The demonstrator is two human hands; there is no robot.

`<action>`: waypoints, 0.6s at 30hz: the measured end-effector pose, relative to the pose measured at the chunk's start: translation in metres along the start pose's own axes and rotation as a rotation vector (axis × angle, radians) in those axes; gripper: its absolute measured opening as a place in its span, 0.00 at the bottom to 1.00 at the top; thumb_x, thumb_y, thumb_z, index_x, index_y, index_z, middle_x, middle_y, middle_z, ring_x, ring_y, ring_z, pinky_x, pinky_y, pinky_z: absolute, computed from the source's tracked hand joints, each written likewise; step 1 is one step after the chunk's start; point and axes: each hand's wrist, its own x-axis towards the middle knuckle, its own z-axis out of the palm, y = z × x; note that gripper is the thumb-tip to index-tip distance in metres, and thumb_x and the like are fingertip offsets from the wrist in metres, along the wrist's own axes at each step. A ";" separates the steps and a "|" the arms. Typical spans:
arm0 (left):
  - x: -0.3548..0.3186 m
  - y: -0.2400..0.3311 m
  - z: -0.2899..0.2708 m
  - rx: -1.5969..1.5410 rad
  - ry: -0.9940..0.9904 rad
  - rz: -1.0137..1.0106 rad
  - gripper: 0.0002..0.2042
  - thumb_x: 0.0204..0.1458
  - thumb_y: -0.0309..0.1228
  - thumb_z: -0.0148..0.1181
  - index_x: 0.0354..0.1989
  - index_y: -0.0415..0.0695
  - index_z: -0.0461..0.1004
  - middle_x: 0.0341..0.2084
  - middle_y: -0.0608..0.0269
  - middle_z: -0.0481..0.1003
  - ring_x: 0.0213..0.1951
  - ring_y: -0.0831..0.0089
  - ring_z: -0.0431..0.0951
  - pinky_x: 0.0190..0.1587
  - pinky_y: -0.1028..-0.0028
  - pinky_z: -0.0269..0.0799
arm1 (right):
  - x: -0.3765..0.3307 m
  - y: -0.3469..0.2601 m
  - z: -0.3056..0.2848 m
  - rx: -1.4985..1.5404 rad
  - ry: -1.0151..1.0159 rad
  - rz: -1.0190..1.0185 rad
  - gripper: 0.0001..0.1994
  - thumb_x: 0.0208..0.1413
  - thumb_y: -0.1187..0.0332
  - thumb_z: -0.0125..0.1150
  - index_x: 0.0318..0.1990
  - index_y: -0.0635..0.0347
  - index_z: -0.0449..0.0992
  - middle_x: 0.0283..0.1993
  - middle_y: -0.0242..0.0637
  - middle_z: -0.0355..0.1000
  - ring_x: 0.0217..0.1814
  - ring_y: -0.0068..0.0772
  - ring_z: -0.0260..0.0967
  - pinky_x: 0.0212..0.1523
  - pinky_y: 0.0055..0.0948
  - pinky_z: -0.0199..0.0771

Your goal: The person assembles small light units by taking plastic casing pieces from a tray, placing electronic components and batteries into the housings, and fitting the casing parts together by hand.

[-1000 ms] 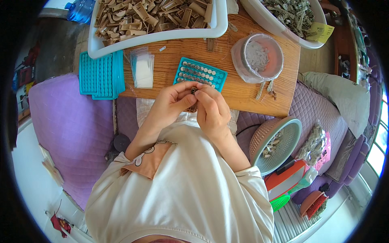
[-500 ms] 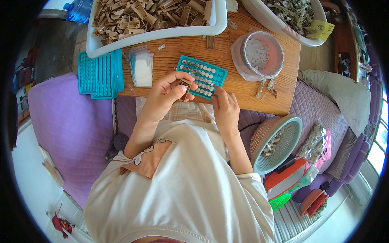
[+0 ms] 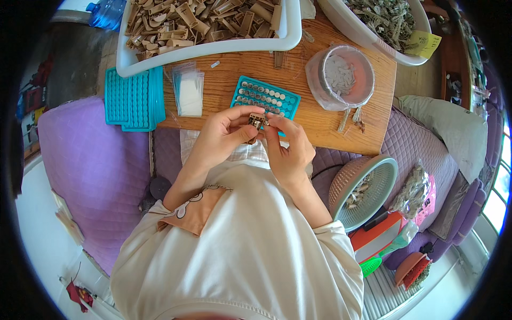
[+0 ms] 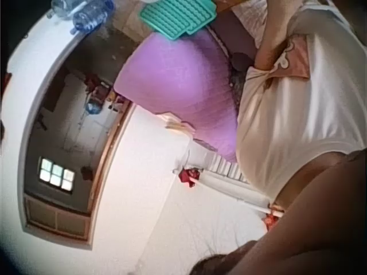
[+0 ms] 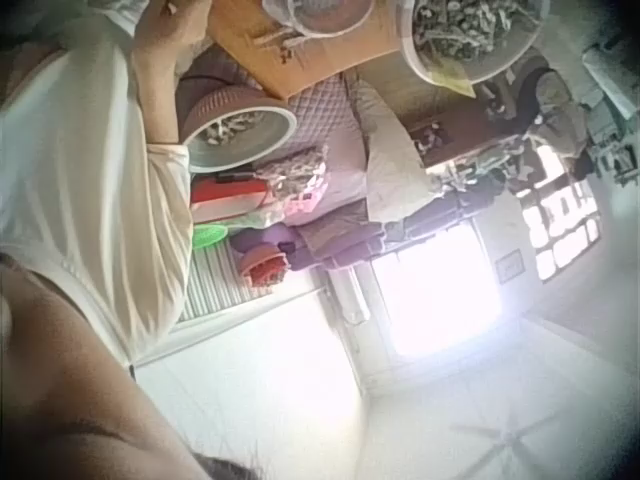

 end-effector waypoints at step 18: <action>-0.001 -0.002 0.000 0.433 0.023 0.014 0.14 0.45 0.24 0.55 0.42 0.38 0.68 0.27 0.57 0.74 0.29 0.76 0.74 0.31 0.78 0.69 | 0.002 -0.002 -0.011 -0.072 -0.182 -0.018 0.08 0.38 0.81 0.59 0.29 0.64 0.70 0.28 0.38 0.71 0.32 0.33 0.71 0.32 0.24 0.71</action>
